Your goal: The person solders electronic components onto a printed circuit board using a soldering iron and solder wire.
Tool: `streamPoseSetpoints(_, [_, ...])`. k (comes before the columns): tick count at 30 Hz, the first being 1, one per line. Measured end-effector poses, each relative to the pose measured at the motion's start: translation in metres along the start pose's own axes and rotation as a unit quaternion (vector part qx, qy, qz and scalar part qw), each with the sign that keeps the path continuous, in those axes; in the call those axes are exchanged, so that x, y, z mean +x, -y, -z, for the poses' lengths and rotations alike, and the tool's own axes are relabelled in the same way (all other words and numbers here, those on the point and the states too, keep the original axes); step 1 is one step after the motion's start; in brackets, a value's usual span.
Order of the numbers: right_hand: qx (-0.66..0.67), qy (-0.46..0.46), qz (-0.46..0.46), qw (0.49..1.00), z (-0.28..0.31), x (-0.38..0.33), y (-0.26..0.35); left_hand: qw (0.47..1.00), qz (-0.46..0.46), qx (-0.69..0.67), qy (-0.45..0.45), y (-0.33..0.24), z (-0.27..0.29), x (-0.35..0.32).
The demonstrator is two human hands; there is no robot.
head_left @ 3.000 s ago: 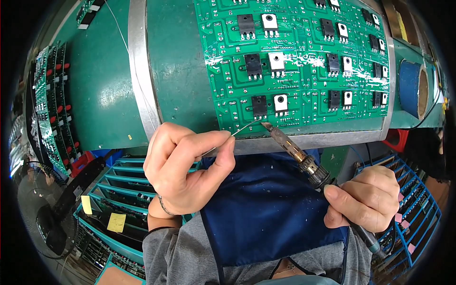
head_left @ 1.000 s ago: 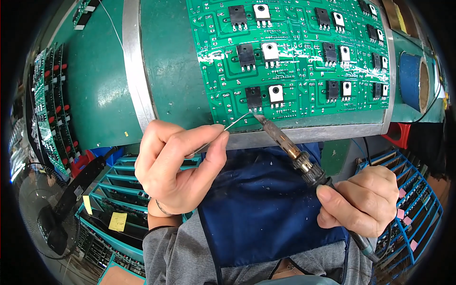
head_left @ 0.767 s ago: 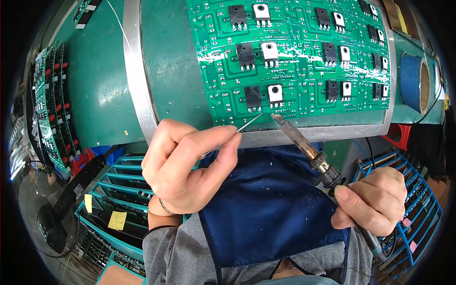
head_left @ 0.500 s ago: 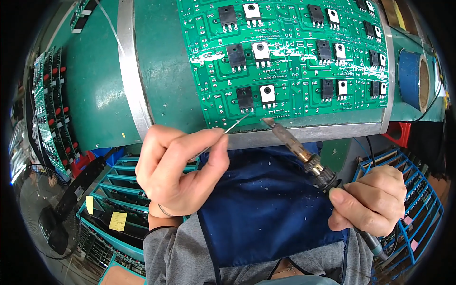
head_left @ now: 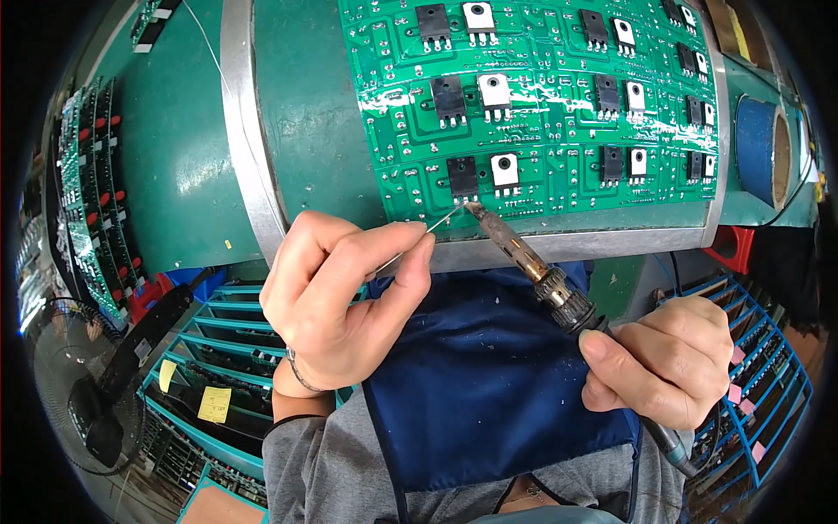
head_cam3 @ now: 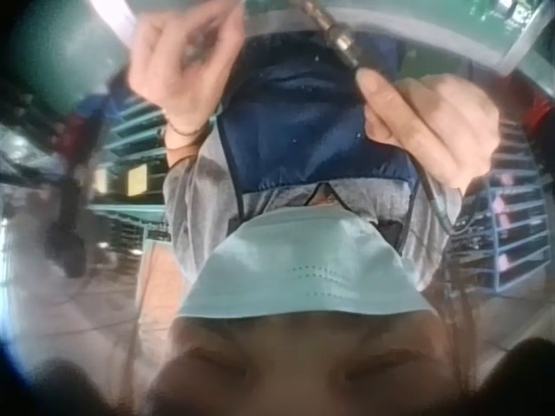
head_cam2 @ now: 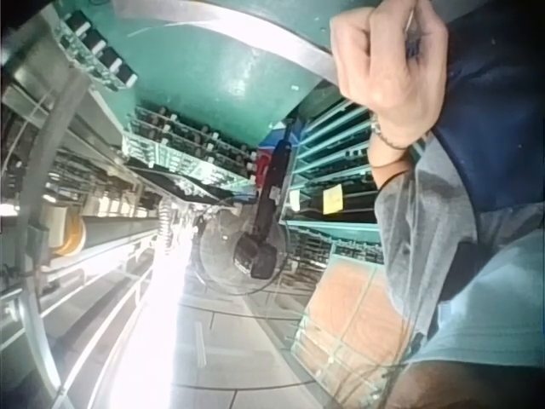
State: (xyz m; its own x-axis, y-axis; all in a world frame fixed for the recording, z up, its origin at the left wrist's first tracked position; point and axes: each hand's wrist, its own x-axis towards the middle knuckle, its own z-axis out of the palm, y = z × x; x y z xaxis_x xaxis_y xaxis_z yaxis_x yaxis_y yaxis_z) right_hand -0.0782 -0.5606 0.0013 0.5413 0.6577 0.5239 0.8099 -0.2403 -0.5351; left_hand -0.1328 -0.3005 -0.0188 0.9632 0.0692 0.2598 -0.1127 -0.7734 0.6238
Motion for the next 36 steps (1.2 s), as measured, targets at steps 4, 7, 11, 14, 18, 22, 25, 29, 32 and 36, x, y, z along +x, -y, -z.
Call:
streamPoseSetpoints(4, [-0.009,-0.003,-0.014,1.0,-0.001,0.001,0.005,1.0,0.007,0.011,0.0,-0.002,0.004,0.0])
streamPoseSetpoints(7, [-0.015,-0.001,-0.02,1.0,-0.001,0.001,0.007,1.0,0.009,0.013,0.001,-0.002,0.004,0.001])
streamPoseSetpoints(11, [-0.018,0.009,-0.023,1.0,0.001,0.001,0.008,1.0,0.018,0.002,0.002,-0.002,0.004,0.0])
streamPoseSetpoints(14, [-0.02,0.014,-0.022,0.999,0.002,0.002,0.008,0.999,0.035,-0.017,-0.011,-0.004,0.002,-0.002])
streamPoseSetpoints(18, [-0.005,0.0,-0.017,1.0,0.0,0.001,0.006,1.0,0.025,-0.005,-0.009,-0.003,0.003,-0.002])
streamPoseSetpoints(22, [0.019,-0.01,-0.015,1.0,0.004,0.001,0.006,1.0,0.017,0.009,-0.001,-0.002,0.007,-0.001])
streamPoseSetpoints(25, [0.007,-0.015,-0.019,1.0,0.004,0.0,0.006,1.0,0.015,0.008,0.005,-0.002,0.007,-0.001])
streamPoseSetpoints(29, [-0.001,-0.02,-0.016,1.0,0.003,-0.002,0.006,1.0,0.017,-0.007,0.013,-0.003,0.006,-0.001])
streamPoseSetpoints(32, [-0.015,-0.035,-0.017,0.999,0.005,-0.004,0.005,1.0,0.012,-0.013,0.017,-0.005,0.007,0.0])
streamPoseSetpoints(36, [-0.026,-0.036,-0.004,0.999,0.016,-0.006,0.0,1.0,-0.002,-0.011,0.026,-0.01,0.004,0.002])
